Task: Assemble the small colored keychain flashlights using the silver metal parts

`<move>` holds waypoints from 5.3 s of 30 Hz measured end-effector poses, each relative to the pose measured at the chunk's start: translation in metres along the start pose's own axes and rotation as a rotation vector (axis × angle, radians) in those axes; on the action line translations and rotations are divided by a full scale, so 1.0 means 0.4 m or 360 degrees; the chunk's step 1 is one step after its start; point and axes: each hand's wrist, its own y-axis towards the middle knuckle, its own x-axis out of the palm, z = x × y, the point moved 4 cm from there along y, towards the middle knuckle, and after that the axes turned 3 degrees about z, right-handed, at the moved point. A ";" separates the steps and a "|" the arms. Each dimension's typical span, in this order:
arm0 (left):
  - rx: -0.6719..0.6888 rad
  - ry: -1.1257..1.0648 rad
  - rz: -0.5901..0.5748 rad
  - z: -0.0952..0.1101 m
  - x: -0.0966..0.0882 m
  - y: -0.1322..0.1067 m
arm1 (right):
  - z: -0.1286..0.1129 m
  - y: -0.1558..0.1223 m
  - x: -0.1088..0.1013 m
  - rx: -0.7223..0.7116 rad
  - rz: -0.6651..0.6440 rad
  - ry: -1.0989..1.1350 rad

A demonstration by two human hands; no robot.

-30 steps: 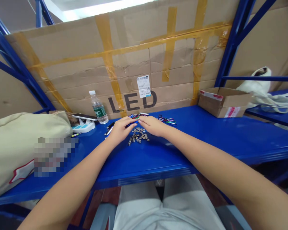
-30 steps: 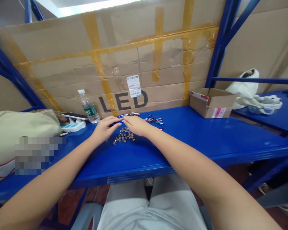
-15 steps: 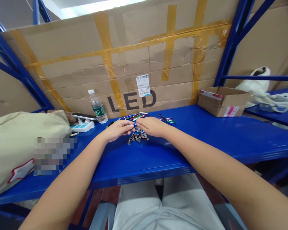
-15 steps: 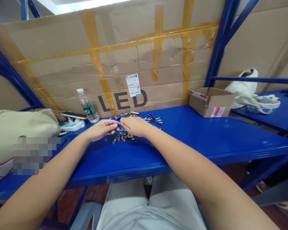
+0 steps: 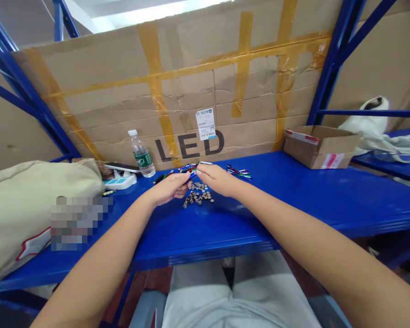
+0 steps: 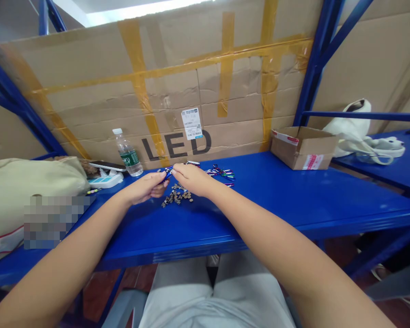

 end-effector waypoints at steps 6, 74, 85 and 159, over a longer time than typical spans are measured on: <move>0.0529 0.1115 0.0423 0.055 -0.015 -0.006 | 0.016 -0.002 0.006 0.0034 -0.0012 0.0031; 0.0499 0.1465 0.0490 0.018 -0.009 0.008 | 0.271 -0.117 -0.183 0.1301 -0.0917 -0.0680; 0.0562 0.1511 0.0480 0.025 0.001 0.009 | 0.268 -0.109 -0.144 0.1305 -0.1058 -0.0800; -0.0090 0.0360 0.0176 -0.012 0.053 0.008 | -0.020 -0.008 0.016 0.0136 -0.0259 -0.1121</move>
